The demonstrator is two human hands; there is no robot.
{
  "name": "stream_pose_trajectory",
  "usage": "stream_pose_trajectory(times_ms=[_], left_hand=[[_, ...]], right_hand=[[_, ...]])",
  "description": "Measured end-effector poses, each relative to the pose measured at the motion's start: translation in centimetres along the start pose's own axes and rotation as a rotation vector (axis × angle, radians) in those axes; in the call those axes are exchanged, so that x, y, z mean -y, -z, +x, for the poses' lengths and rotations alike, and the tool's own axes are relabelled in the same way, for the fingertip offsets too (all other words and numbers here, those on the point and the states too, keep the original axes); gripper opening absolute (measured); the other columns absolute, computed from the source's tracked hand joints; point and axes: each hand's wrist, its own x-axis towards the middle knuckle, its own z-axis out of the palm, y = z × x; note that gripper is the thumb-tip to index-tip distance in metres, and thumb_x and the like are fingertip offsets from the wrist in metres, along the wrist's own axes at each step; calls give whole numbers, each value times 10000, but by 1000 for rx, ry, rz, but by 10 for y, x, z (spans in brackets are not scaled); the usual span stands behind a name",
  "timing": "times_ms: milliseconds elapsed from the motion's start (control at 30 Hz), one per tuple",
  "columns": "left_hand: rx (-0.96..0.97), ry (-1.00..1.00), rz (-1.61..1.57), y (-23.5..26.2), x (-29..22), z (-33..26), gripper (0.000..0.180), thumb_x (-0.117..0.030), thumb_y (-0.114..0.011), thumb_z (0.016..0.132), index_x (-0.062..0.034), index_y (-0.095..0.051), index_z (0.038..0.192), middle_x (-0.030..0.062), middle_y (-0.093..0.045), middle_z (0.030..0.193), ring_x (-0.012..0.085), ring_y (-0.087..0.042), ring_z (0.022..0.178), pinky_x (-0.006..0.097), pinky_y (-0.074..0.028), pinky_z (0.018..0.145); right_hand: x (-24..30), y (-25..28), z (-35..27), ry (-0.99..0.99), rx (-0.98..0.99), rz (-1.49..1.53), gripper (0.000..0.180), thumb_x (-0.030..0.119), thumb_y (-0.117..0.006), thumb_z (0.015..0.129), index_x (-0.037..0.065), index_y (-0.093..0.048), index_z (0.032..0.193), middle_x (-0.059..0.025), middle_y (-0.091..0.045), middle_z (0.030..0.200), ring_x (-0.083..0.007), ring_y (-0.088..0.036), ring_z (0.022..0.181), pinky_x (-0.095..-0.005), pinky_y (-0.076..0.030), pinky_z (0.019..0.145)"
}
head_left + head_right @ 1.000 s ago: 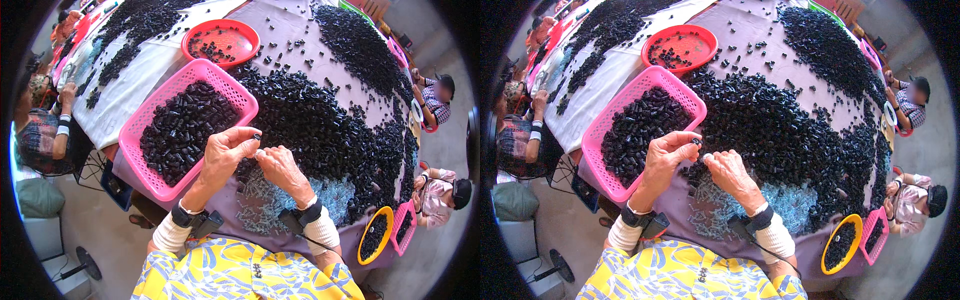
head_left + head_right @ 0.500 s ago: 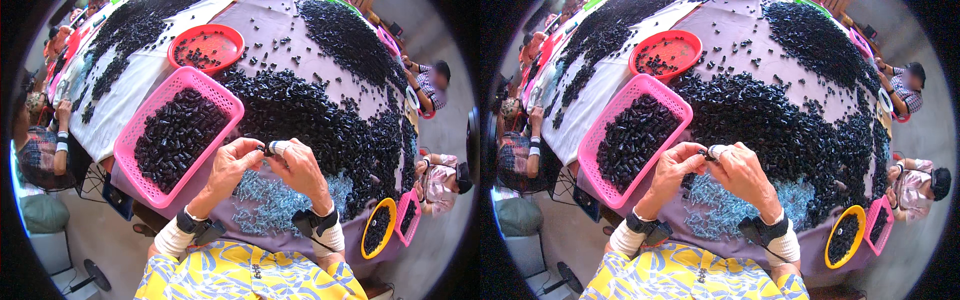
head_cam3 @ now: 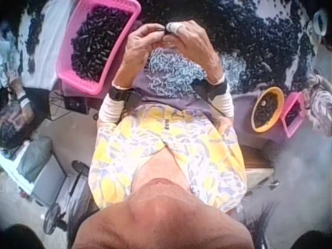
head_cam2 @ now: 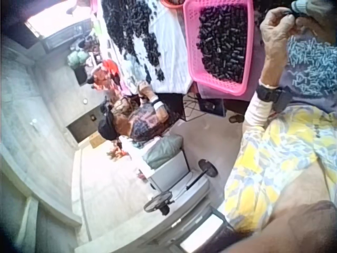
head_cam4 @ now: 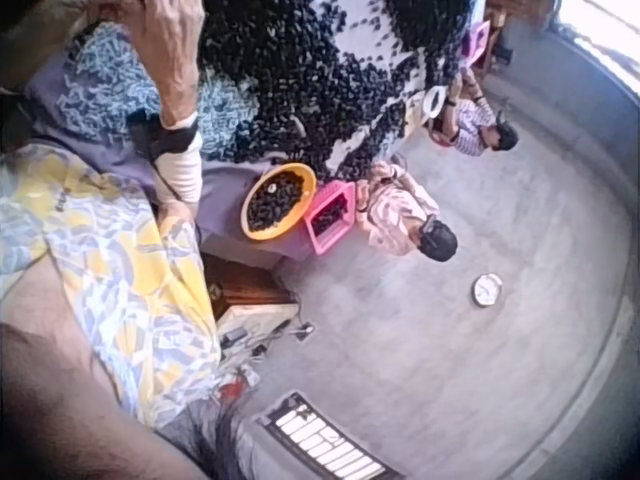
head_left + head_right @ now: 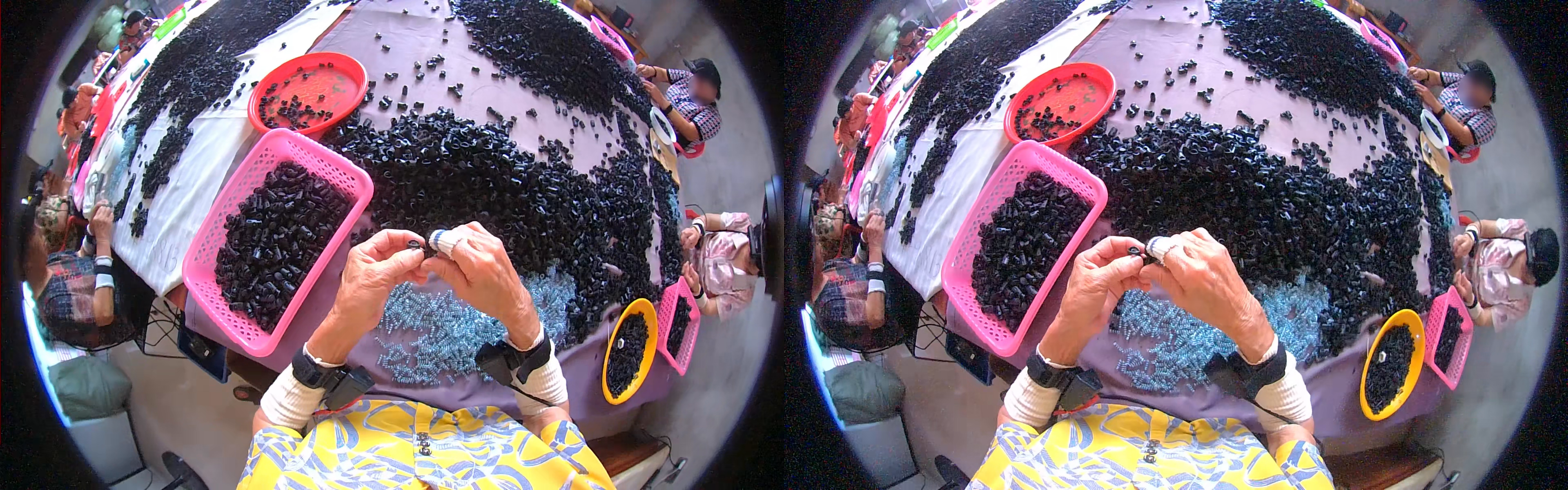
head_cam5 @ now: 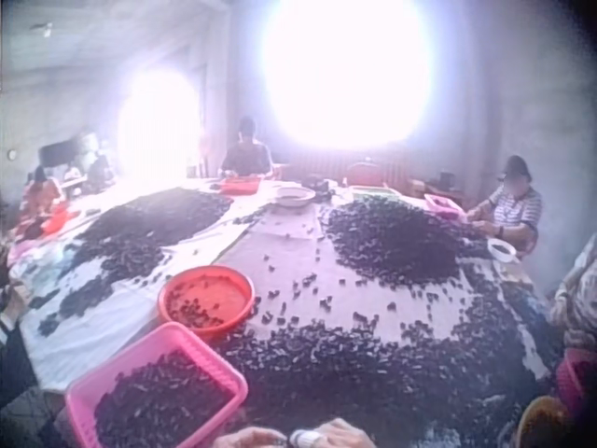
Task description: Sorting and inspecting small black plastic components at a large communal table.
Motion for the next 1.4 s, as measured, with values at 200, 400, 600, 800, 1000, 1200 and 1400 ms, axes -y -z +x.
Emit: stream_pose_trajectory(times_ms=[200,400,600,800,1000,1200,1400], left_hand=[[14,-26,-4,2,4,0,189,-26,-606,870,11,-598,1054,83,-657,914,156,-649,769,337,-562,709],[28,18,-48,3,2,-1,199,-39,-612,872,12,-593,1063,85,-658,916,158,-652,763,337,-565,703],[20,-18,29,2,2,-4,208,-58,-612,882,12,-592,1076,91,-661,934,162,-658,786,327,-561,722],[18,-30,21,3,2,-5,206,-58,-617,880,13,-596,1073,89,-662,943,160,-659,797,324,-559,724],[27,-33,54,2,5,-5,217,-63,-627,877,7,-599,1081,85,-666,937,145,-650,784,298,-547,730],[-17,-117,338,-4,1,-7,228,-41,-624,878,18,-626,1098,72,-675,949,96,-625,786,224,-513,724],[-54,-222,462,-10,5,-8,240,-6,-630,848,9,-650,1087,25,-660,919,65,-603,775,202,-501,674]], right_hand=[[2,3,-3,-23,63,28,201,146,-690,748,23,-570,853,-105,-571,746,-286,-556,706,-379,-439,671],[2,4,-2,42,61,14,187,129,-682,757,22,-567,859,-99,-562,737,-279,-554,700,-377,-437,668],[3,2,-2,82,63,-97,178,114,-684,755,28,-571,862,-86,-558,726,-255,-558,686,-367,-440,675],[7,1,-1,43,93,-125,173,123,-687,757,23,-583,854,-87,-569,727,-254,-567,682,-367,-450,681],[5,5,-3,68,67,-104,176,131,-693,738,30,-574,819,-80,-566,702,-252,-564,653,-366,-444,677],[3,11,0,57,-52,-121,177,134,-698,739,35,-577,824,-72,-582,709,-239,-564,636,-377,-442,685],[6,13,2,59,-1,-152,159,138,-692,754,40,-585,818,-65,-567,697,-234,-554,643,-376,-436,707]])
